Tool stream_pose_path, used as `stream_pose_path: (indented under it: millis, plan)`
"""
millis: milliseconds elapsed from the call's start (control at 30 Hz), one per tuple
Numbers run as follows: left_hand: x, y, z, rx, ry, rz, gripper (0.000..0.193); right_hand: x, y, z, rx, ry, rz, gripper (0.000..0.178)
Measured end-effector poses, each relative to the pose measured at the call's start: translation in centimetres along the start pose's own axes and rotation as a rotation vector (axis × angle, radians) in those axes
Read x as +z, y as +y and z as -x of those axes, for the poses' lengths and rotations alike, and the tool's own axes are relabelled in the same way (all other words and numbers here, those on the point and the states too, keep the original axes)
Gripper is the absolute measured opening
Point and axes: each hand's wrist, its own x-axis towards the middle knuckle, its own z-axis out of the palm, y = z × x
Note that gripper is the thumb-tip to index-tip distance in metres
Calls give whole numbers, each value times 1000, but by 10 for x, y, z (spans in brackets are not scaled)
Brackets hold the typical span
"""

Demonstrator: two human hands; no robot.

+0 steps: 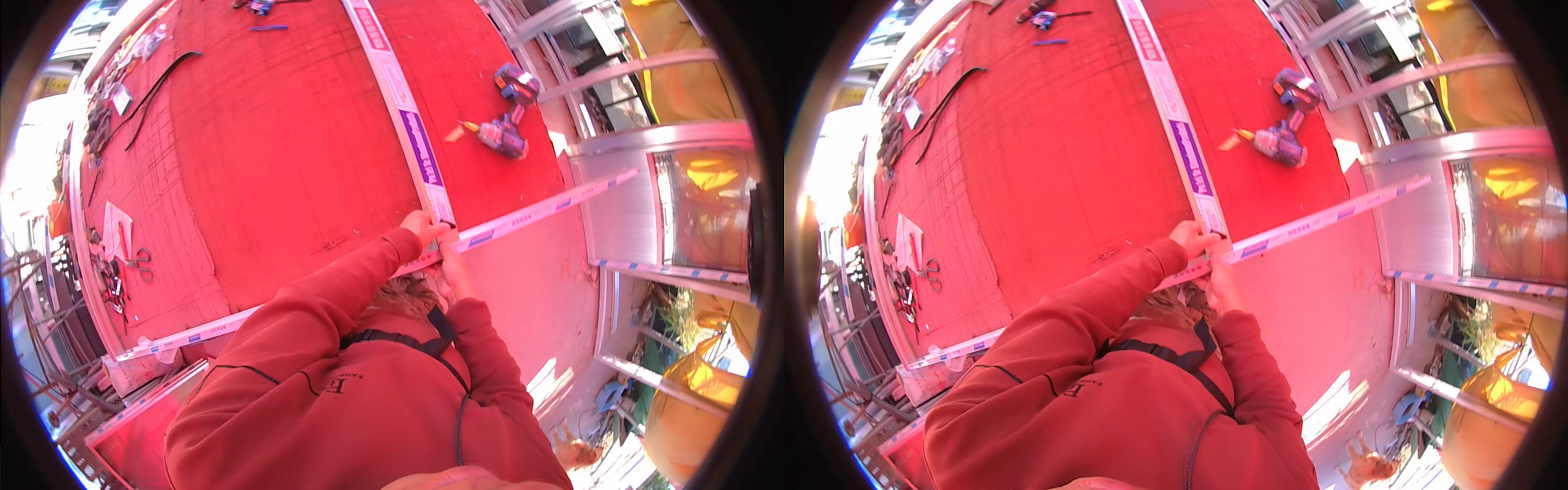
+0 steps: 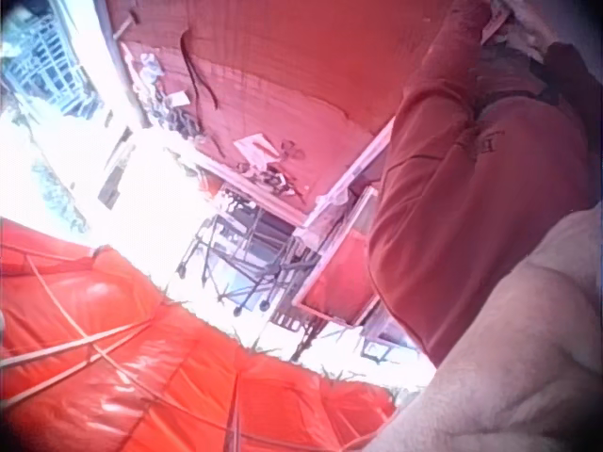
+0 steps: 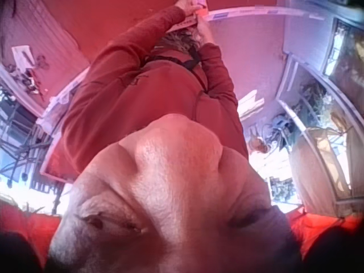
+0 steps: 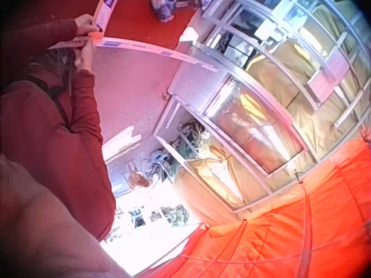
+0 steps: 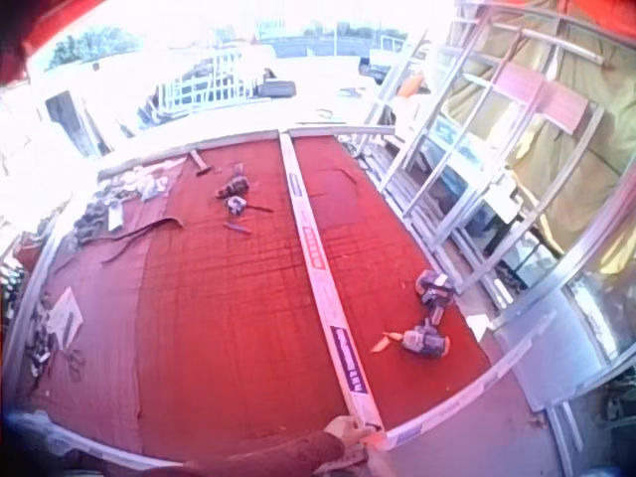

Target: The person assembles aluminum window frames on a red work surface. They position long aluminum profiles, use a power drill to drive screws, and handle small fasteners and tools. The person repeatedly measures and aligns frame sections, then secures them with screws.

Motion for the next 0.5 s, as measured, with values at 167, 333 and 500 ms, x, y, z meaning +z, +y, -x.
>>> stream_pose_path:
  millis: [167,333,500]
  plan:
    - [0,14,8,-30,23,-138,35,-19,-9,1,100,-110,99,40]
    - [-9,12,26,-1,109,-147,44,-23,-22,3,212,-220,274,42]
    - [-89,-30,104,188,1041,-432,46,-37,-23,-13,290,-285,224,42]
